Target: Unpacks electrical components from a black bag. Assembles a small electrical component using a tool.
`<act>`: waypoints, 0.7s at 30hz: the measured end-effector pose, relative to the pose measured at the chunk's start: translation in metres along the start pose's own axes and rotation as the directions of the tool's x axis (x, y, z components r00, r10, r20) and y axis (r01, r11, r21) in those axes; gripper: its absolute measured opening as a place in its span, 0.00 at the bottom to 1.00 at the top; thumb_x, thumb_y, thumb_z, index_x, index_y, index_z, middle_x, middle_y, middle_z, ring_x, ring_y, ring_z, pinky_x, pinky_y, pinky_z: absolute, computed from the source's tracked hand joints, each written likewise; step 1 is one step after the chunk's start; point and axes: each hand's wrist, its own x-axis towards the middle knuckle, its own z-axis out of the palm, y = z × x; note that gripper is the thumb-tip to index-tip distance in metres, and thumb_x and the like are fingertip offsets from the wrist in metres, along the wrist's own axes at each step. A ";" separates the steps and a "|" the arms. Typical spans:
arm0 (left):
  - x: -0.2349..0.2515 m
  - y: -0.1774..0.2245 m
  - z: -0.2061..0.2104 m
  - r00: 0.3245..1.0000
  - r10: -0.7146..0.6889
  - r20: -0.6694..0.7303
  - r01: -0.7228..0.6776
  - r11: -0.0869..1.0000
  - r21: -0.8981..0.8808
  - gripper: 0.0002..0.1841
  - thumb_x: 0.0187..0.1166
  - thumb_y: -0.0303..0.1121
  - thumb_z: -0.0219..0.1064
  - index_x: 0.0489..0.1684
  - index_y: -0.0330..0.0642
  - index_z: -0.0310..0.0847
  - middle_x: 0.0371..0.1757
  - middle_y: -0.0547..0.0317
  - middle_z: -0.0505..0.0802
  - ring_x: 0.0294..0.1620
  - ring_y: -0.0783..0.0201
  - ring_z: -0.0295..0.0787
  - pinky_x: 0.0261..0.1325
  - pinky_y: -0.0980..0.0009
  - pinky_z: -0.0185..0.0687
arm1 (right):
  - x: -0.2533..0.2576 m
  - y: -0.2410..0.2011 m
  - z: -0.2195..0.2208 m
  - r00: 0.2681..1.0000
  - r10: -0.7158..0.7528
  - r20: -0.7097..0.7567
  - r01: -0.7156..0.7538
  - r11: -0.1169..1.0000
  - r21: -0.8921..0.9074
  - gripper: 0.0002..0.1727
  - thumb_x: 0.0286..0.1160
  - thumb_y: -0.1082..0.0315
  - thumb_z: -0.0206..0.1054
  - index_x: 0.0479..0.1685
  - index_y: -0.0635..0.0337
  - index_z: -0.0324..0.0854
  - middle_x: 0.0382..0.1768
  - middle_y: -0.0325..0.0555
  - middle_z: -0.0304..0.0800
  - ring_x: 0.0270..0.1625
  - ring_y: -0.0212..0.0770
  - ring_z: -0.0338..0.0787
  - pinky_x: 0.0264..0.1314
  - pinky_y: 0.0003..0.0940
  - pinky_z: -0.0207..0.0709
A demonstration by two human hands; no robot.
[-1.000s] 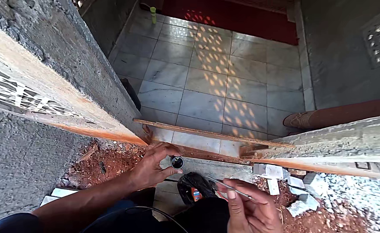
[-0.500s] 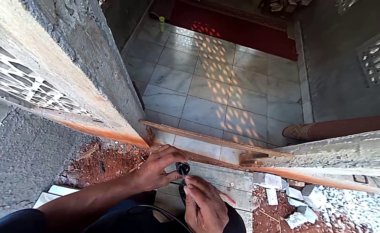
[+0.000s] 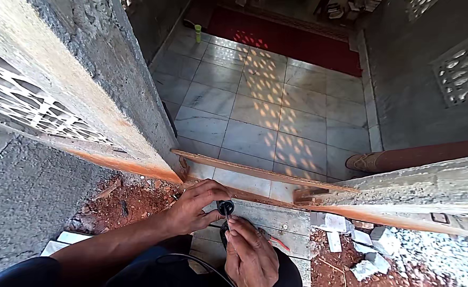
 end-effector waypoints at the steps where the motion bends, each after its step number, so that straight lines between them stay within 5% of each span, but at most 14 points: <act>1: 0.000 0.000 0.000 1.000 0.008 -0.001 -0.008 1.000 0.002 0.17 0.75 0.33 0.78 0.58 0.39 0.83 0.57 0.48 0.91 0.63 0.59 0.88 0.68 0.63 0.86 | 0.000 0.000 0.001 1.000 0.010 -0.008 -0.010 1.000 0.010 0.01 0.74 0.76 0.70 0.39 0.64 0.85 0.47 0.53 0.96 0.55 0.48 0.97 0.61 0.41 0.94; 21: 0.001 -0.001 0.005 0.999 0.030 0.024 -0.028 0.997 -0.069 0.16 0.75 0.30 0.77 0.55 0.35 0.81 0.59 0.44 0.92 0.65 0.55 0.89 0.69 0.60 0.88 | -0.004 0.004 0.001 0.998 -0.062 0.027 0.065 0.988 -0.140 0.02 0.72 0.77 0.71 0.38 0.63 0.87 0.46 0.53 0.97 0.53 0.48 0.97 0.60 0.39 0.93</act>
